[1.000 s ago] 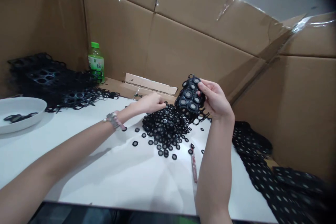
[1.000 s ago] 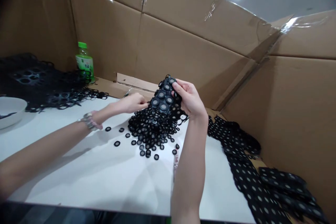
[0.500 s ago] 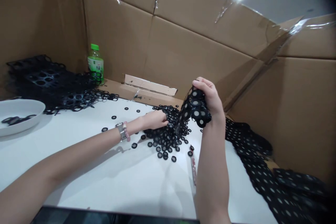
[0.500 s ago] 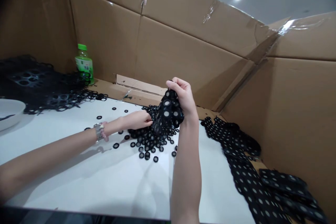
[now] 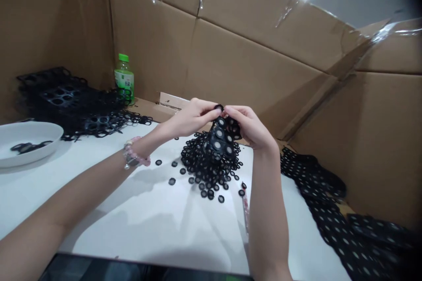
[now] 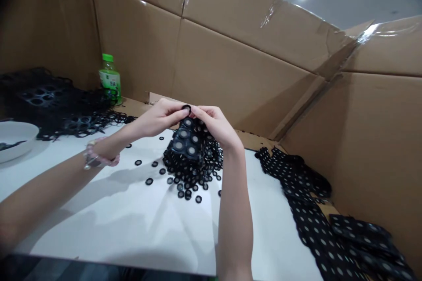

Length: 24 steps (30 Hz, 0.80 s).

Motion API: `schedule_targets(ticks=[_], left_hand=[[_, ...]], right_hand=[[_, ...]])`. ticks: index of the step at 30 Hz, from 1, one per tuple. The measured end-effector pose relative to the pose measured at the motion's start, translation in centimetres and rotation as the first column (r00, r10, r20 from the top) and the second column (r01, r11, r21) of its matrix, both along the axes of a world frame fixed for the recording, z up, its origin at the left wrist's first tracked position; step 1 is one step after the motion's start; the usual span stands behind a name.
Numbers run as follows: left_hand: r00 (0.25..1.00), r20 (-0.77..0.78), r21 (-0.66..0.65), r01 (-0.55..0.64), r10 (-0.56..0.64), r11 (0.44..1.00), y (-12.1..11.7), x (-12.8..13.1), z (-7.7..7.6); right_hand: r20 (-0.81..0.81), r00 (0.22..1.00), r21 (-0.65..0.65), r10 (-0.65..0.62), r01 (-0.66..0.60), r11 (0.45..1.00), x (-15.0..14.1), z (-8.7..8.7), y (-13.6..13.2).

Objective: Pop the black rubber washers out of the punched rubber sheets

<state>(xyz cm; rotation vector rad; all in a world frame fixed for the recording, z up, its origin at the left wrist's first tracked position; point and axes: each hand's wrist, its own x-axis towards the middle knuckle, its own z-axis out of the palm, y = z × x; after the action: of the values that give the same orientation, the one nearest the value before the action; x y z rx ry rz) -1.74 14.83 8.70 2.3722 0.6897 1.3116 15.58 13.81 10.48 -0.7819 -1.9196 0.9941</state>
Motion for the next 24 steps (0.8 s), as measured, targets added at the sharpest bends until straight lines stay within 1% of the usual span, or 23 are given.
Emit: schedule_targets(ticks=[3, 5, 7, 9, 12, 14, 15, 16, 17, 18, 19, 20, 21, 22, 24], left_hand=[[0.987, 0.155, -0.080, -0.018, 0.030, 0.997, 0.5, -0.1, -0.1], [0.974, 0.222, -0.103, -0.014, 0.037, 0.995, 0.5, -0.1, 0.1], [0.963, 0.268, -0.120, -0.004, 0.036, 0.993, 0.6, -0.1, 0.4], [0.930, 0.362, -0.174, -0.001, 0.064, 0.985, 1.2, -0.6, 0.9], [0.838, 0.520, -0.274, -0.020, 0.165, 0.961, 3.2, -3.0, 1.6], [0.800, 0.552, -0.273, -0.094, 0.235, 0.958, 4.7, -5.1, 1.9], [0.811, 0.518, -0.267, -0.147, 0.271, 0.952, 5.3, -5.9, 1.8], [0.845, 0.439, -0.254, -0.209, 0.305, 0.944, 5.7, -6.4, 1.6], [0.893, 0.308, -0.230, -0.265, 0.329, 0.936, 6.0, -6.5, 1.2], [0.933, 0.132, -0.194, -0.308, 0.336, 0.931, 6.1, -6.2, 0.6], [0.945, -0.062, -0.148, -0.327, 0.321, 0.933, 6.1, -5.6, -0.2], [0.925, -0.245, -0.096, -0.320, 0.289, 0.943, 6.1, -4.7, -1.1], [0.887, -0.389, -0.053, -0.291, 0.249, 0.955, 6.0, -3.7, -2.1], [0.849, -0.486, -0.026, -0.253, 0.209, 0.967, 5.9, -2.5, -3.2], [0.810, -0.562, 0.006, -0.202, 0.170, 0.979, 5.8, -0.4, -5.5]], right_hand=[[-0.003, 0.997, -0.045, 0.082, -0.082, 0.996, 0.4, 0.0, -0.2], [-0.002, 0.995, -0.035, 0.100, -0.100, 0.994, 0.3, 0.0, -0.4], [0.000, 0.997, -0.003, 0.072, -0.072, 0.997, 0.3, 0.2, -0.7], [0.002, 1.000, 0.024, 0.029, -0.029, 0.999, 0.6, 0.6, -1.3], [-0.054, 0.997, 0.038, -0.052, 0.054, 0.998, 2.0, 1.6, -2.7], [-0.134, 0.984, 0.058, -0.122, 0.130, 0.990, 3.2, 2.2, -3.6], [-0.169, 0.974, 0.077, -0.151, 0.166, 0.983, 3.6, 2.4, -3.8], [-0.194, 0.966, 0.098, -0.173, 0.194, 0.976, 3.9, 2.5, -3.9], [-0.208, 0.960, 0.119, -0.186, 0.214, 0.970, 4.1, 2.5, -3.9], [-0.213, 0.958, 0.133, -0.193, 0.225, 0.965, 4.1, 2.5, -3.7], [-0.215, 0.957, 0.143, -0.195, 0.228, 0.963, 4.0, 2.4, -3.5], [-0.215, 0.958, 0.147, -0.192, 0.226, 0.963, 3.7, 2.3, -3.2], [-0.217, 0.958, 0.149, -0.185, 0.220, 0.964, 3.5, 2.2, -3.0], [-0.223, 0.958, 0.150, -0.179, 0.215, 0.965, 3.3, 2.1, -2.8], [-0.240, 0.956, 0.149, -0.169, 0.208, 0.967, 3.1, 2.0, -2.6]])
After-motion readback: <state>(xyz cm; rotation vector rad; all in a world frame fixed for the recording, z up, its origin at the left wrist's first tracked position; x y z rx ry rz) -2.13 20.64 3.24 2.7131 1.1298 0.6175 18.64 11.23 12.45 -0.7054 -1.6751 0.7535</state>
